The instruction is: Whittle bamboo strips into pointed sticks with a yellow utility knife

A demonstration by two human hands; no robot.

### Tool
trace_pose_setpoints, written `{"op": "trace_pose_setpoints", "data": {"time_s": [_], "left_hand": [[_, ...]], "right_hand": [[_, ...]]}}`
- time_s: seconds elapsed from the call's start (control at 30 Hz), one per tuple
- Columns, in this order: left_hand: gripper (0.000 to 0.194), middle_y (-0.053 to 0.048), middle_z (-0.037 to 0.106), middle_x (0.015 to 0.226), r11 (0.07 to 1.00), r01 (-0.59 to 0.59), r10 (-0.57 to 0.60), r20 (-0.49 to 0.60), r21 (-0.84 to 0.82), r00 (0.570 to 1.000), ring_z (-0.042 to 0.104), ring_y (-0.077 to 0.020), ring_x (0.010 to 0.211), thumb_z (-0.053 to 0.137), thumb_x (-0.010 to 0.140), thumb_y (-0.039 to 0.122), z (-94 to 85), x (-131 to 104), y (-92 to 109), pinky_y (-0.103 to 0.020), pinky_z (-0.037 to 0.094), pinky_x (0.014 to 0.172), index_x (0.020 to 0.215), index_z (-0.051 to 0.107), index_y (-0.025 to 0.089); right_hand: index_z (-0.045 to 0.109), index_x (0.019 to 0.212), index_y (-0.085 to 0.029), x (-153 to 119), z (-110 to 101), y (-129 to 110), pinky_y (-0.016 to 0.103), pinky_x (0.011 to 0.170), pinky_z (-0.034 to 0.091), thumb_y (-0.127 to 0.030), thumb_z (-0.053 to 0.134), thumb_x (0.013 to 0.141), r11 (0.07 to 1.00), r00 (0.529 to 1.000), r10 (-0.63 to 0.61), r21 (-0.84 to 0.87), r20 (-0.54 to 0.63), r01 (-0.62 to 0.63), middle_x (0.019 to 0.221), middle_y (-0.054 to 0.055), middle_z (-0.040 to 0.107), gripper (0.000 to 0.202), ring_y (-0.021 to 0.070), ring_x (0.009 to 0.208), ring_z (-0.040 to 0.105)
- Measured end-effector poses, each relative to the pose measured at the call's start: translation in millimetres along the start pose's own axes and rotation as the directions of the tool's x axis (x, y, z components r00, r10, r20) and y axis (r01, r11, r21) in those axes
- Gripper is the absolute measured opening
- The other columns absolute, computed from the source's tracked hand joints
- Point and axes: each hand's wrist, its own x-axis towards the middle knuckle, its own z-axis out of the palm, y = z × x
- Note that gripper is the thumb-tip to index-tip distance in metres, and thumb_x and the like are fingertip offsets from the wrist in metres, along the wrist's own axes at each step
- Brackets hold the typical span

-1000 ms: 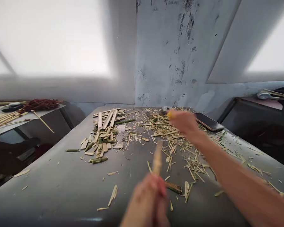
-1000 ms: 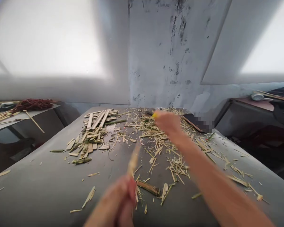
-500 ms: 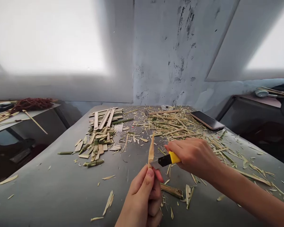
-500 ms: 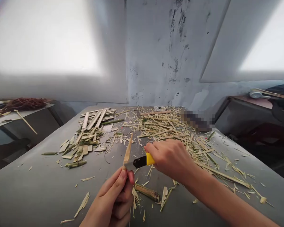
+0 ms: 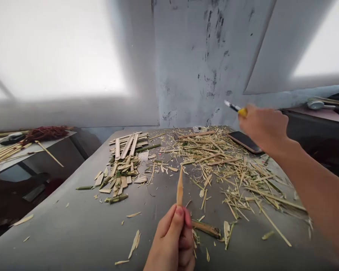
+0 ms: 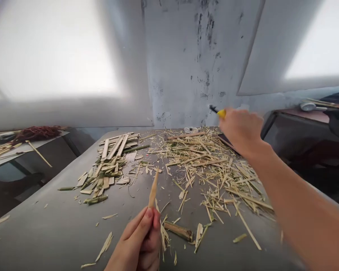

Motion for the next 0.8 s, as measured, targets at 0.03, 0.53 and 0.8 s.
{"op": "trace_pose_setpoints", "data": {"time_s": [0.03, 0.53, 0.8], "left_hand": [[0.050, 0.013, 0.034, 0.054, 1.000, 0.001, -0.001, 0.021, -0.014, 1.000, 0.011, -0.0015, 0.039, 0.075, 0.084, 0.068, -0.8, 2, 0, -0.014, 0.015, 0.036, 0.084, 0.054, 0.022], [0.061, 0.012, 0.035, 0.059, 0.990, -0.084, 0.095, -0.094, 0.112, 0.991, 0.013, -0.0016, 0.039, 0.074, 0.076, 0.078, 0.7, 8, -13, -0.017, 0.011, 0.037, 0.097, 0.063, 0.022], [0.042, 0.013, 0.033, 0.058, 0.986, -0.116, 0.136, -0.162, 0.123, 0.977, 0.011, -0.0036, 0.042, 0.069, 0.091, 0.063, 8.9, 12, 7, -0.015, 0.012, 0.036, 0.086, 0.051, 0.024]], "right_hand": [[0.065, 0.093, -0.017, 4, -4, 8, 0.024, 0.059, 0.045, -0.043, 0.048, 0.108, 0.999, 1.000, 0.023, -0.024, -0.003, -0.024, 0.077, -0.001, 0.060, 0.035, 0.0095, 0.062, 0.053], [0.061, 0.081, -0.020, -110, 4, -64, 0.032, 0.055, 0.018, -0.014, 0.048, 0.098, 0.804, 0.826, -0.562, 0.214, -0.031, 0.555, 0.061, -0.002, 0.062, 0.023, 0.0125, 0.049, 0.048], [0.064, 0.082, -0.018, -85, 30, -73, 0.032, 0.056, 0.014, -0.011, 0.047, 0.091, 0.900, 0.899, -0.432, 0.102, 0.072, 0.424, 0.062, 0.002, 0.062, 0.021, 0.0129, 0.050, 0.047]]}}
